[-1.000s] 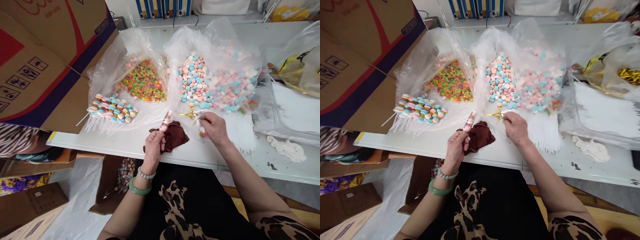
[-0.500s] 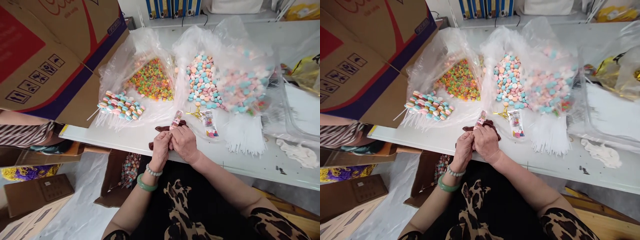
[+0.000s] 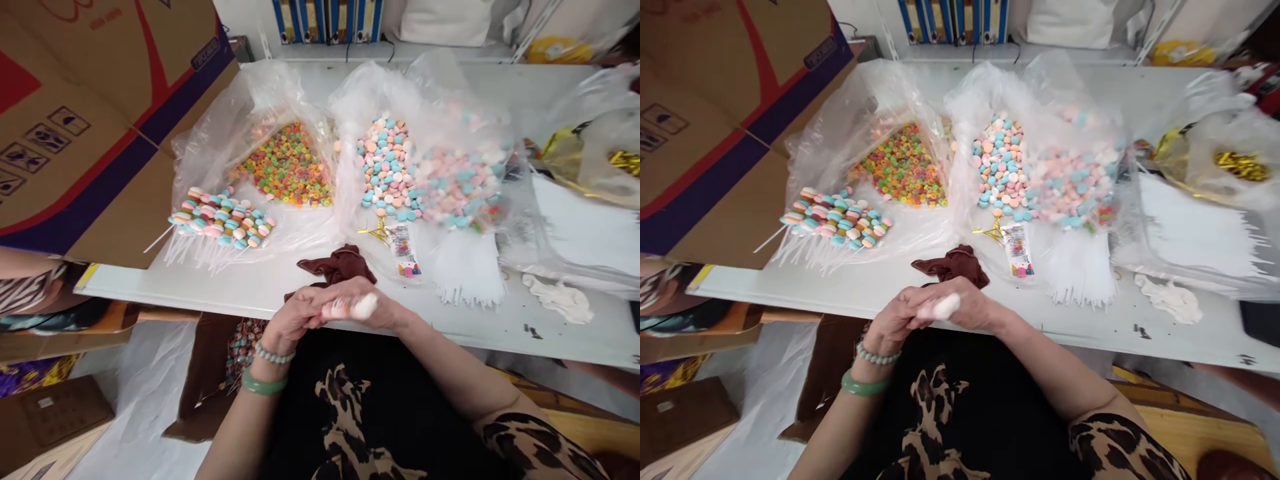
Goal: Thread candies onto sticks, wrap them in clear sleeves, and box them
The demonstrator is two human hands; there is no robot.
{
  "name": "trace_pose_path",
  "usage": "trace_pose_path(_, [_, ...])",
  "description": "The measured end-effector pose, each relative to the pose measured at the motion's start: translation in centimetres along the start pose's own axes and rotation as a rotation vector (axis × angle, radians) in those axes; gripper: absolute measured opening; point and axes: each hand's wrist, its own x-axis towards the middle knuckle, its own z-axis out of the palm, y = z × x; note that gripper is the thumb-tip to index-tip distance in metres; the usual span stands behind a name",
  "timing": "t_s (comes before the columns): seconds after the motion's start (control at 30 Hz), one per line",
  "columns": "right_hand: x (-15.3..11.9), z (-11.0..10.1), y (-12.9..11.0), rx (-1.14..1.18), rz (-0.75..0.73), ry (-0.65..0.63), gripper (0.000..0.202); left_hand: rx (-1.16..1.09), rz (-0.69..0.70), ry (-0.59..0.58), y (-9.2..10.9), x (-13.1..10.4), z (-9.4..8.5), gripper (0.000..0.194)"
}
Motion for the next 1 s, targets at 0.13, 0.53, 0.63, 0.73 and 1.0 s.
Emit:
trace_pose_path(0.13, [-1.0,2.0,0.4,-0.694,-0.423,0.136,0.02,0.232,-0.147,-0.253,2.3,-1.0,-2.0,0.044])
trace_pose_path(0.53, [3.5,0.8,-3.7,-0.916,-0.285,0.213,0.018,1.531,0.483,0.63,6.5,-3.4,3.6,0.017])
trace_pose_path(0.63, [5.4,1.2,-3.2,-0.489,-0.162,0.348,0.018,1.195,0.769,0.978,4.2,-2.1,4.5,0.022])
trace_pose_path(0.73, [5.4,1.8,-2.1,-0.262,-0.187,0.329,0.026,0.611,0.779,0.833,3.1,-0.9,3.3,0.037])
trace_pose_path(1.0, [2.2,-0.4,0.9,-0.572,-0.299,0.289,0.025,0.168,-0.12,-0.187,1.0,-2.7,-1.6,0.05])
